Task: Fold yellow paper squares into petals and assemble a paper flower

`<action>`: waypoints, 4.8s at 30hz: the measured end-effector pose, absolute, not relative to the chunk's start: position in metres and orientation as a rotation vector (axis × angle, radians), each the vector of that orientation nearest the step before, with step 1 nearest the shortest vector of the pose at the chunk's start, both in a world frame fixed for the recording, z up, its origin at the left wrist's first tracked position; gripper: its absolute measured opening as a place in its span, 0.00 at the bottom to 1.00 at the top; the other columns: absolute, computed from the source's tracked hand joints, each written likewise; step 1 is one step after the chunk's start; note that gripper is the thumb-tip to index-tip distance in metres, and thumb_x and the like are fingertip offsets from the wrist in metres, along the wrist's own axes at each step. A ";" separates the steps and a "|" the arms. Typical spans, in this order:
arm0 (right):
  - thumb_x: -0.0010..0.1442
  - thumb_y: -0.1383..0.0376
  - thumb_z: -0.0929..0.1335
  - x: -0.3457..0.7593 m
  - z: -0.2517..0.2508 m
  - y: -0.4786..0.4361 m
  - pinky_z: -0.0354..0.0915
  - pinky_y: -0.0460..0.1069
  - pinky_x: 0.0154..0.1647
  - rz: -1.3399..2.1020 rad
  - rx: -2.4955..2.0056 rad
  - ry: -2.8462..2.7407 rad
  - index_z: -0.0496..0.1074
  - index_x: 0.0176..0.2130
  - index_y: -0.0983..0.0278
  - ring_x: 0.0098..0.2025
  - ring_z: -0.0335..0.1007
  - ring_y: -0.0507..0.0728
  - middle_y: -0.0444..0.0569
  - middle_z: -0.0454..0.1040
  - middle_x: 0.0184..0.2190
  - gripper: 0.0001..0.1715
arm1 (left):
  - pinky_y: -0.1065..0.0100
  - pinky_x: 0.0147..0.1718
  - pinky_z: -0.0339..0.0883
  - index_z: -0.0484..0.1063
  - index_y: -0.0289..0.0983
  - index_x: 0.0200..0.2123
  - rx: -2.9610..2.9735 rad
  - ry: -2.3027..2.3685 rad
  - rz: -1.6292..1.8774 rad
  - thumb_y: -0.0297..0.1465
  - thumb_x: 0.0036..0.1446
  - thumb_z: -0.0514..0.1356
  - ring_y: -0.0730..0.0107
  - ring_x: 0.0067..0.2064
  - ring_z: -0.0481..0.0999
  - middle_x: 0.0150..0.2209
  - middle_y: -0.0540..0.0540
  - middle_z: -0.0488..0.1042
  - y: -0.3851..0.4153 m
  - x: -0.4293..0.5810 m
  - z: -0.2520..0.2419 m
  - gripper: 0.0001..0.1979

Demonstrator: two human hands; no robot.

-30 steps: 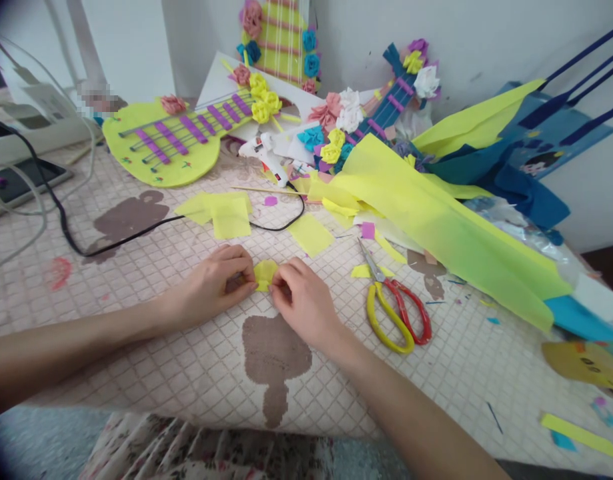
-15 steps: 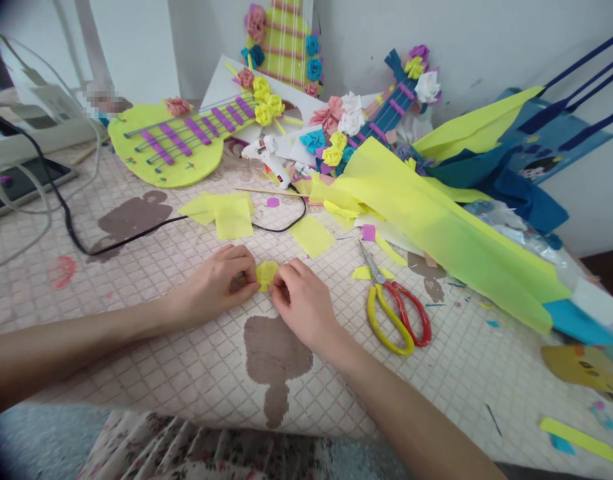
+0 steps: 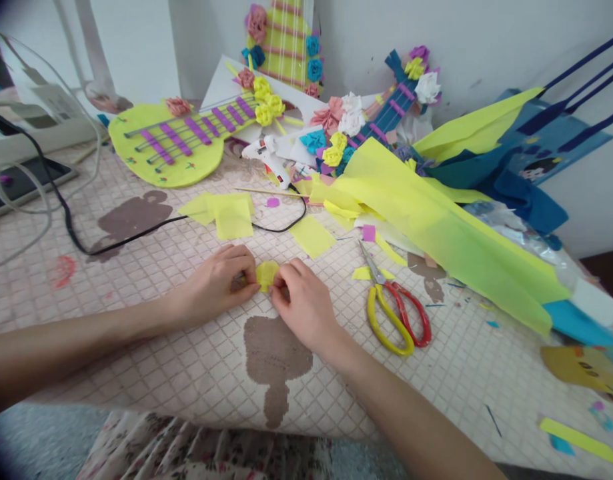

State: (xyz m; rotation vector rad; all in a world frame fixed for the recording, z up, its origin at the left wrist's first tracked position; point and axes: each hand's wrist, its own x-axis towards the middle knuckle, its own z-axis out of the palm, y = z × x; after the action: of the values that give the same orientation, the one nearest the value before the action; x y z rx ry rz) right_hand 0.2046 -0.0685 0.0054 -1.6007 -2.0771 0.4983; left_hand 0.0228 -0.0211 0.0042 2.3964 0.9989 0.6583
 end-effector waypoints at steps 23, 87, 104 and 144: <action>0.58 0.72 0.62 0.211 0.001 -0.069 0.64 0.51 0.37 0.543 -1.501 -2.080 0.62 0.37 0.61 0.37 0.65 0.55 0.48 0.67 0.36 0.07 | 0.66 0.35 0.65 0.67 0.36 0.32 2.288 0.944 0.662 0.25 0.53 0.59 0.68 0.36 0.68 0.33 0.47 0.69 -0.016 0.019 0.000 0.03; 0.52 0.59 0.72 0.211 0.006 -0.055 0.63 0.44 0.23 1.486 -1.184 -1.232 0.66 0.35 0.62 0.28 0.65 0.49 0.44 0.71 0.31 0.14 | 0.73 0.29 0.65 0.66 0.34 0.31 1.151 0.875 0.670 0.33 0.51 0.62 0.78 0.29 0.70 0.28 0.51 0.70 -0.006 0.026 0.012 0.09; 0.57 0.59 0.68 0.220 0.011 -0.056 0.61 0.44 0.21 1.507 -1.241 -1.442 0.62 0.46 0.60 0.24 0.65 0.48 0.40 0.69 0.26 0.18 | 0.77 0.20 0.60 0.67 0.33 0.30 1.414 0.955 0.645 0.31 0.53 0.61 0.81 0.22 0.66 0.22 0.53 0.67 -0.004 0.023 0.017 0.07; 0.57 0.70 0.65 0.222 0.006 -0.063 0.60 0.47 0.31 0.638 -1.411 -2.121 0.65 0.31 0.62 0.31 0.63 0.51 0.45 0.65 0.33 0.04 | 0.66 0.39 0.62 0.71 0.35 0.29 2.429 0.862 0.648 0.25 0.55 0.56 0.67 0.37 0.67 0.31 0.46 0.70 -0.014 0.014 0.006 0.05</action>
State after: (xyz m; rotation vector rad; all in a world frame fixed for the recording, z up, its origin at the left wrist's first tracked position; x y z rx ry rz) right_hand 0.2220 -0.0630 0.0065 -1.4108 -2.1215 0.6383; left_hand 0.0137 -0.0141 0.0058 2.4294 0.8617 0.6477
